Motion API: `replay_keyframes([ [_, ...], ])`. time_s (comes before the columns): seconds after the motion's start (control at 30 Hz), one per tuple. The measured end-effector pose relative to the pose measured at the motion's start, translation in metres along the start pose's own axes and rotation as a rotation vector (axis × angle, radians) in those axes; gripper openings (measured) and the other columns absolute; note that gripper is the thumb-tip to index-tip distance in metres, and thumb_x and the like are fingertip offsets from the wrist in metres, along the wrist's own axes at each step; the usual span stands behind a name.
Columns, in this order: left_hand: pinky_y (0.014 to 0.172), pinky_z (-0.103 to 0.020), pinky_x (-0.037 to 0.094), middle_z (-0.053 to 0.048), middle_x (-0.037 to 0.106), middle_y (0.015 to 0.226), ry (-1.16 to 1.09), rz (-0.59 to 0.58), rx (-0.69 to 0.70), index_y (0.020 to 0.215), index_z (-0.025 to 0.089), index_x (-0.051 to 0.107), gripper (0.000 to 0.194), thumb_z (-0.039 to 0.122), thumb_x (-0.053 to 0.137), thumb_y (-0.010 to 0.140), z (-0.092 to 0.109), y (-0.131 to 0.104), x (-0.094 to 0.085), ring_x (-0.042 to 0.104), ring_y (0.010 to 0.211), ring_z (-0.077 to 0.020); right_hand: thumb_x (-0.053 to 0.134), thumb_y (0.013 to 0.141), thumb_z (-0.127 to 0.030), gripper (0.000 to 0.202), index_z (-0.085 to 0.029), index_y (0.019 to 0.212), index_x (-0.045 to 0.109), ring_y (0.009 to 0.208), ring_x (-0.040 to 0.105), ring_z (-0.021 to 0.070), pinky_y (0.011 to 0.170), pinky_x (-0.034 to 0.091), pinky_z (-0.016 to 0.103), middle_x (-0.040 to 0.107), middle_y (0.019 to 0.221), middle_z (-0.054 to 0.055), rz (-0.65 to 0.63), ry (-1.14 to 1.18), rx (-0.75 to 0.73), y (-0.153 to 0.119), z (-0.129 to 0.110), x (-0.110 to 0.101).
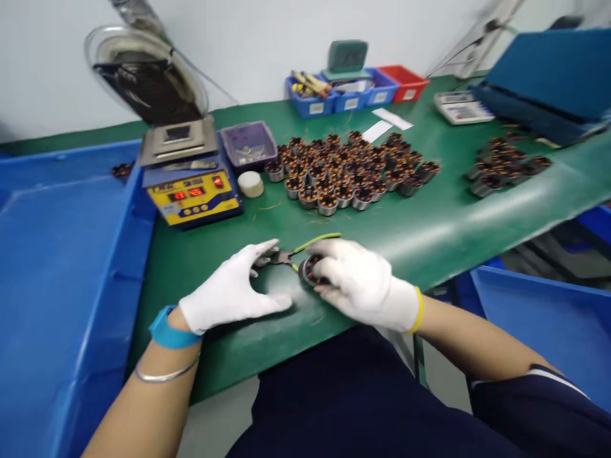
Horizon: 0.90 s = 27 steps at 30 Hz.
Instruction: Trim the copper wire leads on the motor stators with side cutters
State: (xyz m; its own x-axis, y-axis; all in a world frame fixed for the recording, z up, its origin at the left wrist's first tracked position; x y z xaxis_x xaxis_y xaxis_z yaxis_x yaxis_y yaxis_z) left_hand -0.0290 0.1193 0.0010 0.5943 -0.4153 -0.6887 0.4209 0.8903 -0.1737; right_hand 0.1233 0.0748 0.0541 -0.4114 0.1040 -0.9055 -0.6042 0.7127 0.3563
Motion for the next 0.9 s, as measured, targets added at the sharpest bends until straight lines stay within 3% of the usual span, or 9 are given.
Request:
replay_keyframes([
  [0.1, 0.095, -0.041, 0.055, -0.01, 0.059, 0.134, 0.175, -0.155, 0.057, 0.155, 0.023, 0.03, 0.12, 0.055, 0.085, 0.053, 0.009, -0.014, 0.012, 0.063, 0.112, -0.0288, 0.057, 0.091, -0.027, 0.02, -0.016, 0.102, 0.069, 0.097, 0.067, 0.0277, 0.077, 0.053, 0.041, 0.067, 0.128, 0.014, -0.197, 0.004, -0.061, 0.017, -0.041, 0.04],
  [0.2, 0.093, -0.042, 0.054, -0.011, 0.061, 0.125, 0.288, -0.118, 0.084, 0.154, 0.02, 0.033, 0.112, 0.054, 0.082, 0.059, 0.016, -0.017, 0.015, 0.064, 0.107, -0.0293, 0.062, 0.088, -0.029, 0.028, -0.018, 0.114, 0.068, 0.095, 0.068, 0.0278, 0.073, 0.054, 0.04, 0.065, 0.131, 0.014, -0.205, 0.017, -0.003, 0.017, -0.038, 0.054],
  [0.37, 0.09, -0.037, 0.053, -0.009, 0.067, 0.117, 0.271, 0.022, 0.225, 0.141, 0.017, 0.05, 0.076, 0.045, 0.073, 0.075, 0.036, -0.009, 0.023, 0.066, 0.102, -0.0253, 0.06, 0.085, -0.019, 0.041, -0.015, 0.125, 0.06, 0.102, 0.069, 0.0247, 0.08, 0.056, 0.035, 0.068, 0.126, 0.014, 0.024, 0.101, 0.064, -0.008, -0.009, 0.039],
  [0.5, 0.086, -0.037, 0.054, -0.008, 0.071, 0.109, 0.257, 0.085, 0.231, 0.137, 0.016, 0.055, 0.062, 0.036, 0.069, 0.079, 0.037, -0.006, 0.025, 0.068, 0.097, -0.0251, 0.057, 0.087, -0.021, 0.042, -0.015, 0.128, 0.057, 0.096, 0.071, 0.0215, 0.076, 0.056, 0.031, 0.068, 0.124, 0.012, 0.01, 0.086, 0.109, -0.012, -0.001, 0.039],
  [0.73, 0.09, -0.04, 0.055, -0.01, 0.072, 0.12, 0.309, 0.112, 0.158, 0.142, 0.017, 0.052, 0.075, 0.045, 0.072, 0.075, 0.027, -0.006, 0.016, 0.07, 0.103, -0.0288, 0.052, 0.091, -0.03, 0.041, -0.026, 0.131, 0.059, 0.082, 0.069, 0.0253, 0.058, 0.045, 0.031, 0.069, 0.117, 0.008, -0.298, -0.25, 0.522, -0.015, 0.053, 0.04],
  [0.83, 0.093, -0.041, 0.055, -0.011, 0.07, 0.125, 0.313, 0.112, 0.069, 0.143, 0.017, 0.051, 0.081, 0.053, 0.071, 0.074, 0.02, -0.004, 0.013, 0.069, 0.107, -0.0304, 0.054, 0.091, -0.032, 0.045, -0.026, 0.135, 0.056, 0.09, 0.069, 0.0264, 0.061, 0.044, 0.031, 0.067, 0.124, 0.009, -0.242, -0.203, 0.499, -0.006, 0.056, 0.028],
  [0.9, 0.093, -0.042, 0.055, -0.012, 0.068, 0.126, 0.299, 0.097, 0.022, 0.146, 0.016, 0.047, 0.09, 0.06, 0.072, 0.071, 0.016, -0.004, 0.013, 0.068, 0.109, -0.0314, 0.058, 0.091, -0.037, 0.043, -0.024, 0.131, 0.059, 0.097, 0.068, 0.0262, 0.065, 0.046, 0.031, 0.067, 0.127, 0.009, -0.188, -0.047, 0.423, 0.006, 0.049, 0.023],
])
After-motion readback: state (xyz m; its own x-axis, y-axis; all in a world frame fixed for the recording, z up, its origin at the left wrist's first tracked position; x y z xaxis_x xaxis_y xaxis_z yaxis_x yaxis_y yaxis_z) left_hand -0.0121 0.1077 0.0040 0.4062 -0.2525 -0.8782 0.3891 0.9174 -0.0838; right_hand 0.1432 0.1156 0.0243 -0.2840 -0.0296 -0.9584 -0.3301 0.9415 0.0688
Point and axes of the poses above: each hand's wrist, its own y-axis towards the middle knuckle, its own x-axis out of the palm, z = x × y, the point moved 10 cm from there along y, towards the middle knuckle
